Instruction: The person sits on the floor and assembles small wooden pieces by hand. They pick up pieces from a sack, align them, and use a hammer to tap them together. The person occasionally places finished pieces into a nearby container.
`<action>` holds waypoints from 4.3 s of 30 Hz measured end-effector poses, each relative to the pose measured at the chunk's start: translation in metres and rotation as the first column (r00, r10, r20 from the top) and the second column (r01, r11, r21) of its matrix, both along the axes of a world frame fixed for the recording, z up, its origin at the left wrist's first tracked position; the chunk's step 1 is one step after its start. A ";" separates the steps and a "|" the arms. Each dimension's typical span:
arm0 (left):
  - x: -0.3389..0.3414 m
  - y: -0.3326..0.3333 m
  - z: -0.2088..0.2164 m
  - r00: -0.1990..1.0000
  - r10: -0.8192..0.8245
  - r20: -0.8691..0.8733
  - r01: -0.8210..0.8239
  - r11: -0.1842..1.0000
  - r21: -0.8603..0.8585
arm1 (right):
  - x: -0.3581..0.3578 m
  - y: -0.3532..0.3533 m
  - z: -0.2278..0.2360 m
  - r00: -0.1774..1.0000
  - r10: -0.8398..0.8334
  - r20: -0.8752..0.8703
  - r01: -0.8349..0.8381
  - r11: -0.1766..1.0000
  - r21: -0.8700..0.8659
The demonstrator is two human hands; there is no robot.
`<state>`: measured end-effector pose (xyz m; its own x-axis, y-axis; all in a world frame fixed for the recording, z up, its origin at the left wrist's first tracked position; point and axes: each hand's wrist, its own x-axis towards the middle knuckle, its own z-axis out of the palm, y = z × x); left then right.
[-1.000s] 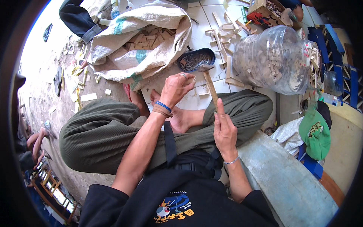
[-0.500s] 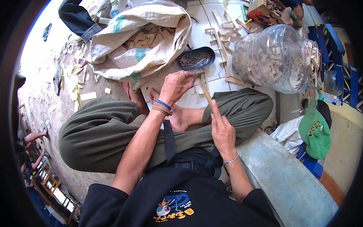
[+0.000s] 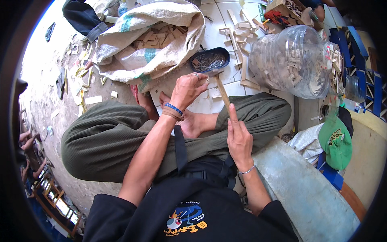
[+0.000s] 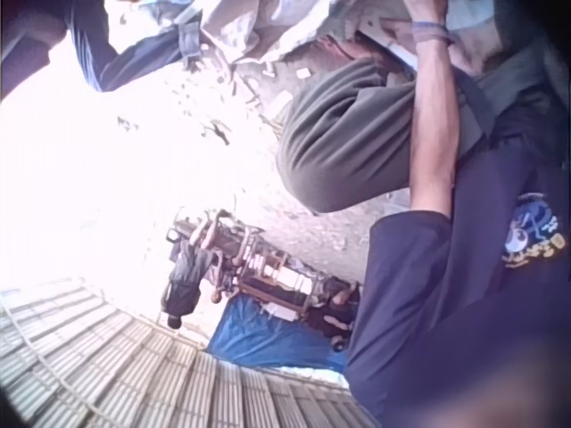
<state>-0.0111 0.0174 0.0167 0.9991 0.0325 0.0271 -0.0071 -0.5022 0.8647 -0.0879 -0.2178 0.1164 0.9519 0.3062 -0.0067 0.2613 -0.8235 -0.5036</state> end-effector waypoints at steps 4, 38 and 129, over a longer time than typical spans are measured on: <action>0.000 0.002 -0.003 1.000 -0.004 0.016 0.004 1.000 -0.002 | 0.000 0.003 -0.003 1.000 -0.009 0.013 0.008 0.999 0.042; 0.001 0.000 -0.004 0.999 -0.009 0.039 0.008 0.999 0.037 | -0.005 0.001 0.001 1.000 0.002 -0.014 -0.003 0.998 -0.063; -0.019 0.000 0.123 0.927 -0.236 -0.291 -0.013 0.756 -0.655 | 0.008 -0.019 0.033 0.995 -0.097 0.013 0.071 0.801 0.594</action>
